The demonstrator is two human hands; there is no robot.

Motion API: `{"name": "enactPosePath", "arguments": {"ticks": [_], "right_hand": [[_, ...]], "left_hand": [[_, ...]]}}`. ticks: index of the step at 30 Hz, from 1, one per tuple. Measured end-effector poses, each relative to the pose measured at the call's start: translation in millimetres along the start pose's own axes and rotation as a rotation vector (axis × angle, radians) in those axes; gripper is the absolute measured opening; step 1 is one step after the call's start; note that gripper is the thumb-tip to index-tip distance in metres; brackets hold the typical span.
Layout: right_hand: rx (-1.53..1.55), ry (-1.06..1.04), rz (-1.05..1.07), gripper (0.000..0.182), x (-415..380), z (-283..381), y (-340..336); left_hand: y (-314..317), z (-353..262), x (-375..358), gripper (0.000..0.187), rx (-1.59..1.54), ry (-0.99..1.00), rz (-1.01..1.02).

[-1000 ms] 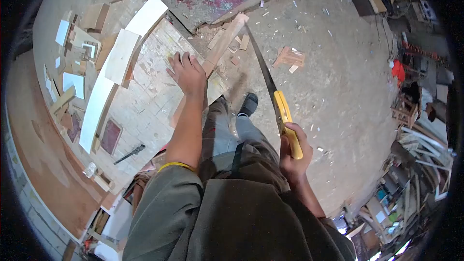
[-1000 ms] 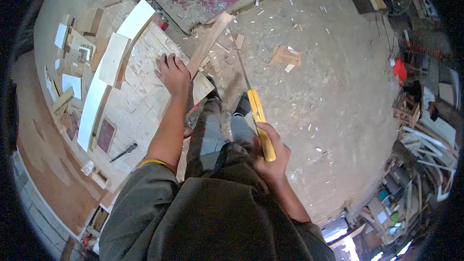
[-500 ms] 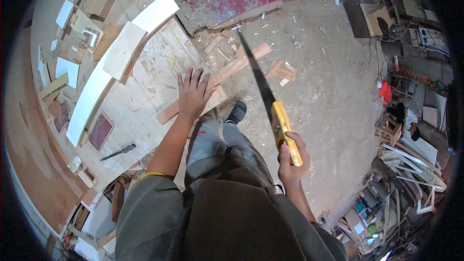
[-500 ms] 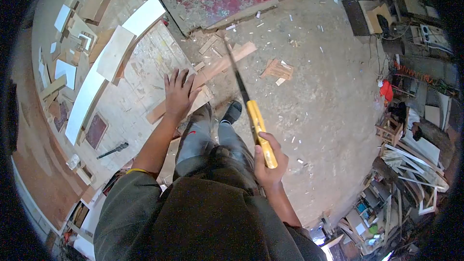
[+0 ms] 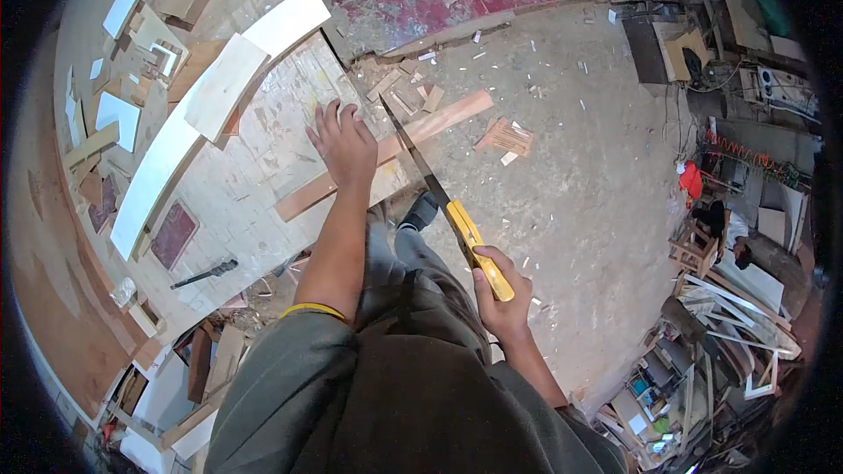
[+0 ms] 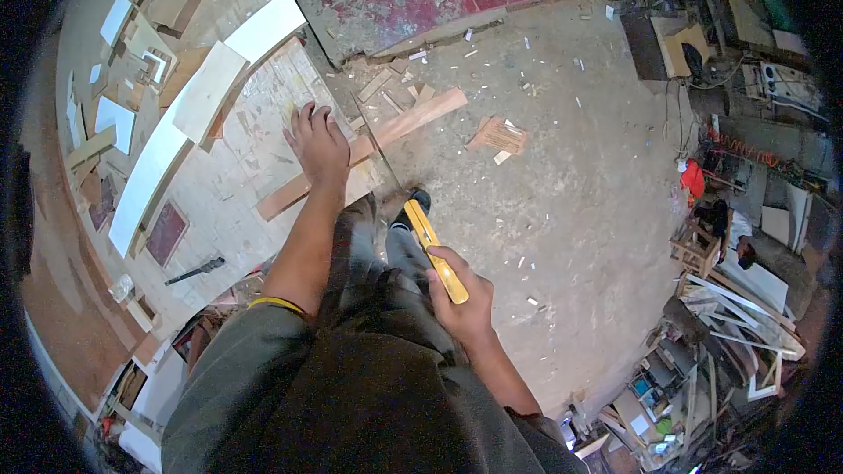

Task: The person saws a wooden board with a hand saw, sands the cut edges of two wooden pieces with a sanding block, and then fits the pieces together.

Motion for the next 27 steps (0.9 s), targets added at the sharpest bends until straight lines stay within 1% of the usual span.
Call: {"name": "enactPosePath", "arguments": {"ticks": [1,3,4,6,10,15,19,21,22,23,25,27], "right_hand": [[-0.005,0.001,0.004,0.029,0.8,-2.9,-0.2],[-0.024,-0.158,-0.025,0.034,3.2,-7.4,0.3],[-0.022,-0.159,-0.022,0.034,3.1,-7.2,-1.0],[-0.035,-0.087,0.021,0.034,-1.1,-7.1,-4.9],[-0.060,-0.084,0.036,0.034,-2.8,0.0,-8.4],[-0.055,0.005,0.083,0.037,3.7,14.6,-9.1],[-0.058,-0.018,0.057,0.037,20.1,24.2,6.8],[-0.117,0.127,0.074,0.031,36.3,14.1,27.1],[-0.142,0.256,0.088,0.030,48.1,23.8,32.5],[-0.145,0.262,0.094,0.030,43.5,22.8,28.6],[-0.069,0.126,0.061,0.028,29.7,24.5,21.7],[-0.068,0.103,0.055,0.029,32.8,21.4,22.9]], "left_hand": [[0.7,-0.6,-0.1,0.027,-0.002,-0.006,0.002],[0.0,0.9,1.2,0.024,-0.003,-0.007,-0.013],[0.2,0.3,1.9,0.024,-0.001,-0.010,-0.015],[2.0,-3.0,1.6,0.023,0.038,-0.035,-0.022],[4.4,-2.5,2.6,0.024,0.059,-0.018,-0.014],[4.3,-3.3,3.7,0.030,0.082,-0.051,0.017],[3.1,-3.7,5.7,0.033,0.096,-0.029,0.020],[1.7,-5.5,5.0,0.034,0.097,-0.044,0.040],[2.7,-6.5,6.9,0.034,0.096,-0.046,0.043],[2.8,-6.7,6.8,0.035,0.092,-0.035,0.038],[3.0,-2.4,9.4,0.036,0.093,-0.016,0.035],[4.0,-3.3,6.7,0.037,0.099,-0.013,0.022]]}}
Point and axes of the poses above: each hand's wrist, its own x-axis towards the middle knuckle, its own y-axis out of the palm, z = x × y, the point moved 2 cm from there along x, towards the middle knuckle, and after that the axes turned 5 degrees about x, right-handed, at the moved point
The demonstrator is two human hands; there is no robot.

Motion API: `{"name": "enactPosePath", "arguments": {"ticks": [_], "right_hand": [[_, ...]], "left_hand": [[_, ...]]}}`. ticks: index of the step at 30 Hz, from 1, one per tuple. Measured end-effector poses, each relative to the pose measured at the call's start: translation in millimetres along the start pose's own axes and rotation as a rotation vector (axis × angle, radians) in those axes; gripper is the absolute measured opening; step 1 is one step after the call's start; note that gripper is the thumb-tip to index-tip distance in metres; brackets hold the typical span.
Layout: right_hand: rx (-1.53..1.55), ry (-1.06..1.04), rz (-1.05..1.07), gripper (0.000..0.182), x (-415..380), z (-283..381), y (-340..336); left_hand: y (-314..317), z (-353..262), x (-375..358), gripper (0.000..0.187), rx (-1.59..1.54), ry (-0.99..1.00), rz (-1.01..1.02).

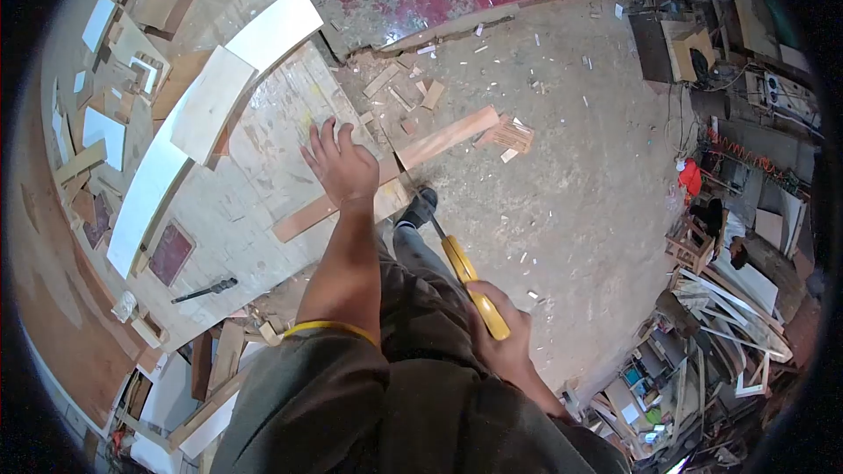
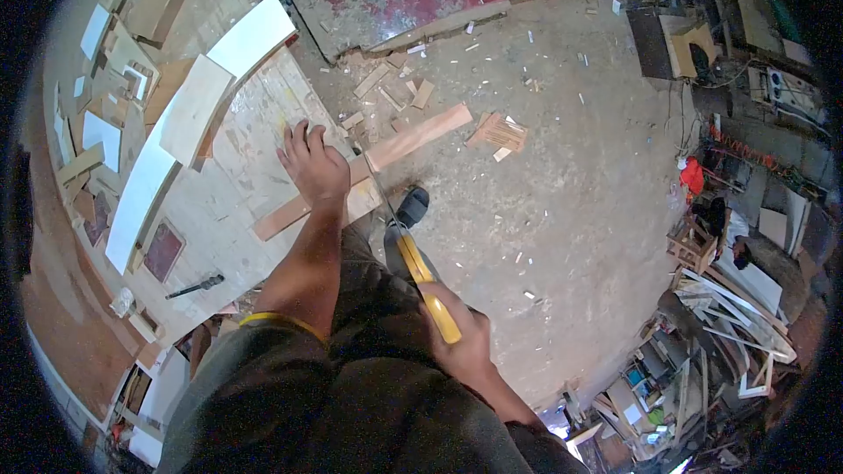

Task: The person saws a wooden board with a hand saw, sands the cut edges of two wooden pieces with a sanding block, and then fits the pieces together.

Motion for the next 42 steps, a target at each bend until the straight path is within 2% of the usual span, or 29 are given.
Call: {"name": "enactPosePath", "arguments": {"ticks": [2,4,5,7,8,10,11,14,16,18,19,20,22,24,26,27,28,30,31,32,34,35,36,38,39,40,42], "right_hand": [[-0.010,0.004,-0.011,0.030,1.6,4.8,-2.7],[0.140,0.686,0.102,0.029,27.8,4.2,8.3],[0.153,0.686,0.100,0.029,23.3,-0.2,6.8],[0.073,-0.041,-0.035,0.028,10.0,19.2,-10.2],[0.066,-0.026,-0.033,0.028,12.0,13.2,-4.7],[0.040,0.318,0.148,0.023,39.8,-1.9,17.3],[0.046,0.313,0.151,0.023,36.7,-2.5,14.7],[0.114,0.006,-0.034,0.024,3.6,1.8,-9.2],[0.053,0.026,0.015,0.023,14.9,1.1,2.2],[0.125,0.325,0.062,0.027,18.5,-8.5,5.3],[0.181,0.396,0.104,0.026,20.1,-5.4,-7.4],[0.187,0.364,0.111,0.026,29.1,-3.9,-5.4],[0.082,-0.010,-0.015,0.023,14.1,8.5,-7.7],[0.089,0.008,-0.006,0.023,23.3,2.3,5.0],[-0.032,0.318,0.090,0.027,41.5,-0.5,10.6],[0.107,0.198,0.003,0.027,31.6,-3.3,10.2],[0.109,0.215,0.003,0.027,17.7,-5.1,9.4],[0.049,-0.026,-0.050,0.026,6.4,-1.7,-0.1],[0.045,0.092,0.011,0.027,12.6,-4.5,4.9],[0.047,0.077,0.007,0.027,19.3,-6.2,7.2],[0.150,0.334,0.084,0.029,31.7,-16.6,15.7],[0.117,0.206,0.007,0.030,21.3,-7.0,7.6],[0.114,0.225,0.008,0.030,16.3,-7.1,9.4],[0.033,-0.074,-0.078,0.031,14.1,-5.5,12.1],[0.312,0.461,0.004,0.030,24.8,-26.8,20.3],[0.309,0.473,0.000,0.030,18.0,-25.7,16.3],[0.244,0.303,-0.010,0.038,34.6,-19.3,18.0]], "left_hand": [[-1.9,-1.5,-0.8,0.037,-0.003,0.007,0.015],[-1.2,-5.0,6.2,0.038,0.001,0.027,-0.006],[0.0,-3.5,6.5,0.037,0.000,0.020,-0.008],[0.5,-0.9,-2.4,0.037,-0.004,0.003,0.023],[0.0,1.0,-4.1,0.036,-0.009,0.004,0.029],[-0.1,-1.7,-4.4,0.036,-0.020,-0.001,0.016],[0.2,0.8,-4.2,0.036,-0.023,0.011,0.011],[-0.7,4.9,-3.1,0.036,-0.019,0.025,0.008],[2.6,-1.6,6.0,0.035,-0.030,0.020,-0.023],[0.5,1.1,-2.7,0.035,-0.016,0.039,-0.010],[3.5,2.7,-3.6,0.034,-0.037,0.058,-0.050],[9.7,4.3,8.1,0.034,-0.033,0.055,-0.084],[7.1,3.7,-3.0,0.034,0.001,0.015,-0.019],[7.5,3.9,-3.4,0.035,0.011,-0.003,0.000],[8.3,5.3,-3.7,0.035,-0.022,0.004,0.006],[9.1,3.9,3.6,0.035,-0.020,0.003,-0.010],[7.2,4.3,-2.5,0.034,-0.010,0.007,0.006],[7.6,3.0,-8.3,0.034,-0.011,-0.007,0.024],[5.2,2.1,-10.8,0.033,-0.020,0.000,0.026],[4.0,0.9,-3.1,0.033,-0.026,0.009,-0.002],[4.8,0.6,1.0,0.032,-0.024,0.020,-0.024],[7.0,4.3,-2.8,0.032,-0.018,0.024,-0.006],[6.0,5.4,-6.4,0.032,-0.015,0.023,0.013],[6.0,2.9,-3.6,0.030,-0.025,0.025,-0.020],[7.4,2.5,-6.5,0.030,-0.028,0.021,-0.015],[6.6,3.6,-11.6,0.029,-0.044,0.027,-0.004],[10.3,6.5,14.1,0.028,-0.051,0.055,-0.041]]}}
Point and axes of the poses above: each hand's wrist, its own x-axis towards the middle knuckle, its own y-axis out of the palm, z = x × y, the point moved 2 cm from there along x, towards the middle knuckle, and after that the axes turned 5 degrees about x, right-handed, at the moved point
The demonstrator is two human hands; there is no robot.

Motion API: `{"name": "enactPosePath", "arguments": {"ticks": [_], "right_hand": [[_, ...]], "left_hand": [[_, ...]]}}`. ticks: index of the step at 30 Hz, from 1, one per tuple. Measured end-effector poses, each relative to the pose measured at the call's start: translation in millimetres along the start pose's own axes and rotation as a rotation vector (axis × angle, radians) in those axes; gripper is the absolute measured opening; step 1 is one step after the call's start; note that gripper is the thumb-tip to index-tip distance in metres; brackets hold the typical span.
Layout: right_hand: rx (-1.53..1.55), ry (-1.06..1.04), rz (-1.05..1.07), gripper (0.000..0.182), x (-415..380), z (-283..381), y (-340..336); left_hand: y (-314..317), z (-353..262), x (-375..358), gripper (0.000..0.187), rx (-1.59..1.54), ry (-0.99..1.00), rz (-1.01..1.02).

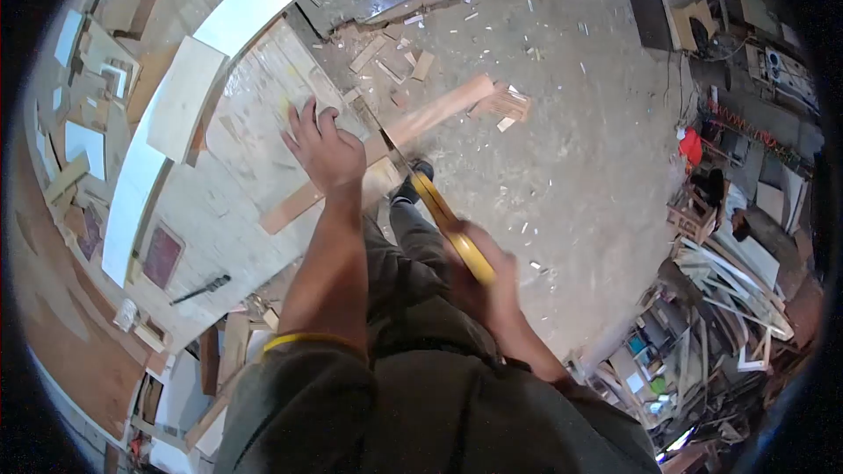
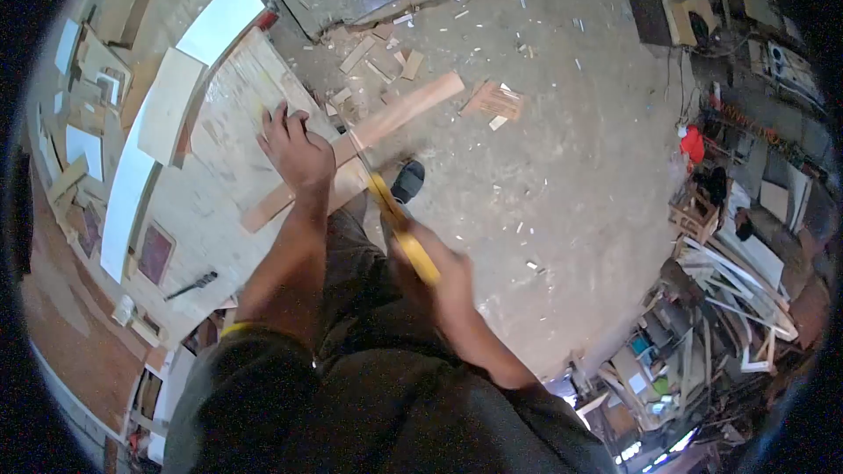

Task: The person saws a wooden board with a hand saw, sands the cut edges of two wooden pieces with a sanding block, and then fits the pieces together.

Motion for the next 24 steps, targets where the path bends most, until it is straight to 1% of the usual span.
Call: {"name": "enactPosePath", "arguments": {"ticks": [1,2,4,5,6,7,8,9,10,12,13,14,16,17,18,20,21,22,24], "right_hand": [[-0.018,-0.246,-0.001,0.043,-14.9,0.1,-8.1],[-0.031,-0.234,0.007,0.043,-15.3,-2.3,-6.9],[-0.253,-0.384,0.062,0.030,-2.9,-3.1,4.0],[-0.273,-0.083,0.104,0.029,14.7,-22.0,8.5],[-0.255,-0.091,0.103,0.029,11.4,-15.9,8.3],[-0.178,-0.192,0.051,0.027,3.1,-3.9,2.0],[-0.117,-0.255,-0.009,0.026,-18.1,1.1,-4.5],[-0.096,-0.349,-0.053,0.027,-22.1,-23.8,-3.7],[-0.110,-0.354,-0.057,0.027,-6.9,-7.4,1.4],[-0.185,0.024,0.030,0.030,21.3,12.6,15.8],[-0.177,0.182,-0.006,0.028,10.7,3.2,9.1],[-0.169,0.182,-0.010,0.028,-1.1,-4.4,6.4],[-0.192,-0.320,-0.036,0.022,-26.9,-1.2,-1.2],[-0.163,-0.375,-0.008,0.022,-18.6,-10.7,3.4],[-0.163,-0.389,-0.009,0.022,-11.3,-4.8,1.4],[0.041,0.198,0.020,0.027,4.1,-3.2,0.5],[0.093,-0.016,-0.026,0.027,-15.5,-0.8,-0.3],[0.086,0.002,-0.024,0.027,-20.2,-5.5,-0.5],[-0.134,-0.218,-0.101,0.024,-28.3,5.1,-1.5]], "left_hand": [[-2.1,0.4,-7.8,0.027,0.001,-0.002,0.019],[-4.4,0.0,-14.4,0.027,0.004,-0.021,0.022],[-2.2,-6.7,-19.9,0.026,-0.011,-0.031,0.015],[-1.0,-5.4,-23.8,0.026,-0.013,-0.029,0.012],[0.3,0.2,-17.5,0.026,-0.007,-0.011,0.003],[0.6,2.8,-7.5,0.026,0.004,-0.002,-0.008],[-2.0,0.8,-16.0,0.025,0.015,-0.002,0.018],[-3.3,-2.3,-16.7,0.025,0.024,-0.019,0.017],[-0.9,-6.9,-14.7,0.025,0.010,-0.026,0.016],[-7.2,-4.0,-17.3,0.022,-0.047,-0.007,-0.005],[-3.2,-3.4,-2.0,0.022,-0.044,0.008,-0.038],[-0.4,-3.5,-2.9,0.021,-0.030,0.008,-0.031],[-1.8,-1.4,-21.8,0.019,-0.015,-0.023,0.011],[-3.8,-2.5,-25.4,0.018,-0.032,-0.015,0.019],[-4.8,-3.3,-18.1,0.016,-0.041,-0.007,-0.007],[-0.2,-4.1,-10.7,0.016,-0.035,-0.010,-0.021],[-1.9,-1.4,-15.7,0.016,-0.024,-0.028,0.010],[-2.1,0.5,-19.1,0.016,-0.021,-0.037,0.027],[-2.8,-2.3,-18.1,0.016,-0.012,-0.009,-0.005]]}}
Point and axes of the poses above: each hand's wrist, its own x-axis towards the middle knuckle, its own y-axis out of the palm, z = x × y, the point moved 2 cm from there along x, towards the middle knuckle, and after that the axes turned 5 degrees about x, right-handed, at the moved point
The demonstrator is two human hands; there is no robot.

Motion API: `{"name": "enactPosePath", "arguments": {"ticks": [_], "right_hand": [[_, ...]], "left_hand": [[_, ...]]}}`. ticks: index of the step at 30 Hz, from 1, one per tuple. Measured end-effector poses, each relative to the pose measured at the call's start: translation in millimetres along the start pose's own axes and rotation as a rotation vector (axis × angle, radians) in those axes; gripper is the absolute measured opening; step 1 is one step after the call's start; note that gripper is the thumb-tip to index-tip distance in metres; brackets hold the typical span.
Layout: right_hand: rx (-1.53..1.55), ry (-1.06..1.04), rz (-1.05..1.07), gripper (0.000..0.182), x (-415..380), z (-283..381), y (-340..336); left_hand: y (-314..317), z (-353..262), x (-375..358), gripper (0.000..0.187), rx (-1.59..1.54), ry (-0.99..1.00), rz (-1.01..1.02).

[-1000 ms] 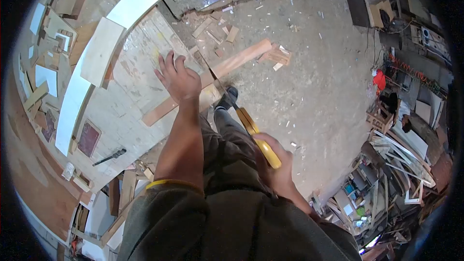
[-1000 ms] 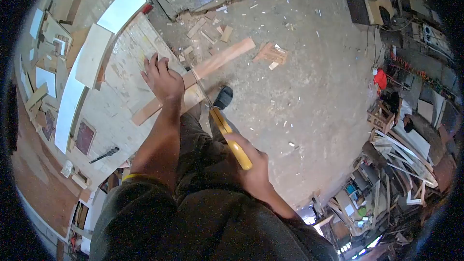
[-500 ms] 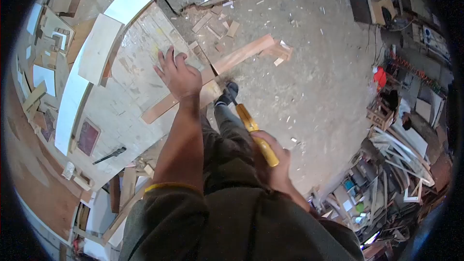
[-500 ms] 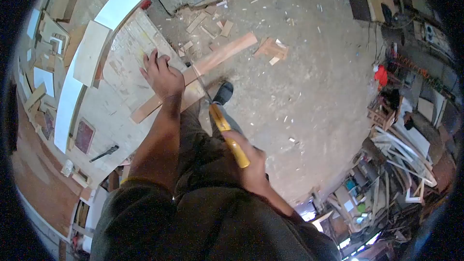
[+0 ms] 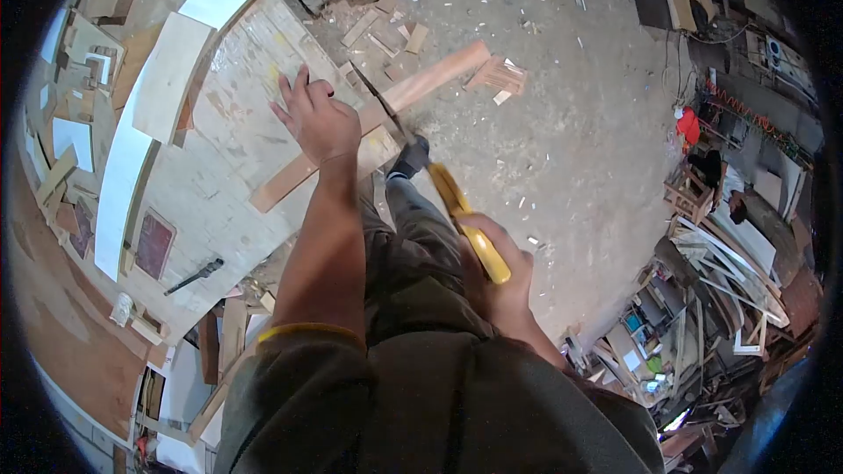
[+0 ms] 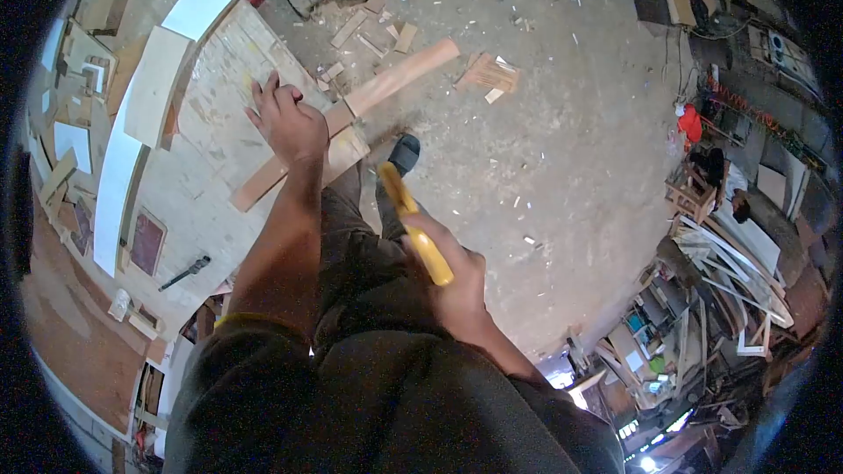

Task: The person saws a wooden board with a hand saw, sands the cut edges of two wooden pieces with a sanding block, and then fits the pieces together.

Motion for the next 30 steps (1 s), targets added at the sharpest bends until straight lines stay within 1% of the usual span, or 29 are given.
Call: {"name": "enactPosePath", "arguments": {"ticks": [1,4,5,6,7,8,9,10,12,14,15,16,18,19,21,22,24,25,26,27,28,30], "right_hand": [[-0.047,0.068,0.081,0.022,9.8,20.6,-2.0],[0.001,0.146,0.021,0.023,21.4,-12.6,2.7],[-0.100,0.076,0.009,0.024,8.9,-8.5,-5.5],[-0.095,0.087,0.007,0.024,6.6,-8.9,-12.4],[-0.077,-0.198,-0.102,0.025,-3.5,-3.1,-24.3],[-0.062,-0.511,-0.212,0.026,-8.9,4.0,-37.3],[0.011,-0.341,-0.219,0.020,-18.3,5.1,-50.1],[0.017,-0.358,-0.228,0.020,-20.1,2.0,-59.5],[0.140,-0.196,-0.394,0.025,-20.4,-8.9,-75.3],[0.751,0.057,-0.470,0.033,-15.3,-20.6,-91.8],[0.742,0.095,-0.502,0.037,-12.8,-22.6,-95.0],[0.752,0.093,-0.507,0.037,-16.4,-26.8,-98.4],[0.741,0.153,-0.548,0.033,-20.5,-43.2,-103.7],[0.723,0.163,-0.556,0.032,-25.0,-49.9,-104.8],[0.753,0.171,-0.550,0.031,-34.0,-61.0,-108.4],[0.767,0.180,-0.533,0.031,-37.2,-66.0,-110.4],[0.781,0.192,-0.512,0.032,-42.2,-74.8,-113.2],[0.788,0.205,-0.492,0.034,-44.1,-78.1,-114.9],[0.797,0.199,-0.496,0.034,-45.5,-81.0,-116.7],[0.743,0.226,-0.510,0.034,-47.8,-83.7,-117.6],[0.689,0.254,-0.523,0.034,-50.0,-87.3,-119.3],[0.726,0.261,-0.531,0.035,-55.2,-98.8,-122.8]], "left_hand": [[3.2,-0.6,5.0,0.016,-0.009,-0.001,-0.016],[1.4,0.5,-0.8,0.016,-0.018,0.027,-0.021],[5.0,2.1,7.2,0.016,-0.002,0.023,-0.043],[2.7,2.1,-0.8,0.017,0.016,0.017,-0.018],[0.1,1.1,-12.7,0.017,0.012,0.025,0.015],[-0.7,-1.1,-10.3,0.017,0.002,0.026,-0.007],[-3.7,-4.7,-2.8,0.017,-0.004,0.026,-0.046],[-1.8,-5.0,0.0,0.017,-0.010,0.033,-0.064],[0.5,-1.9,-1.7,0.016,0.036,0.038,-0.058],[-0.6,-4.5,-0.9,0.015,0.058,0.058,-0.084],[-1.3,-6.0,-3.6,0.015,0.076,0.067,-0.088],[-3.4,-6.4,-5.3,0.015,0.077,0.078,-0.093],[-11.5,-8.9,-4.3,0.022,0.071,0.200,-0.080],[-18.0,-10.1,-5.4,0.022,0.072,0.216,-0.087],[-29.0,-10.8,-15.6,0.034,-0.037,0.481,0.057],[-32.8,-8.8,-19.8,0.034,-0.033,0.487,0.053],[-37.4,-7.6,-27.5,0.045,-0.072,0.515,0.243],[-43.3,-6.3,-29.6,0.045,-0.068,0.524,0.239],[-47.9,-4.6,-30.4,0.048,0.001,0.491,0.266],[-50.7,-1.4,-32.0,0.052,0.072,0.457,0.295],[-52.9,1.8,-31.4,0.052,0.076,0.465,0.292],[-61.8,8.6,-29.0,0.048,0.212,0.351,-0.068]]}}
Point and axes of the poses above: each hand's wrist, its own x-axis towards the middle knuckle, its own y-axis out of the palm, z = x × y, the point moved 2 cm from there along x, towards the middle knuckle, and after that the axes turned 5 degrees about x, right-handed, at the moved point
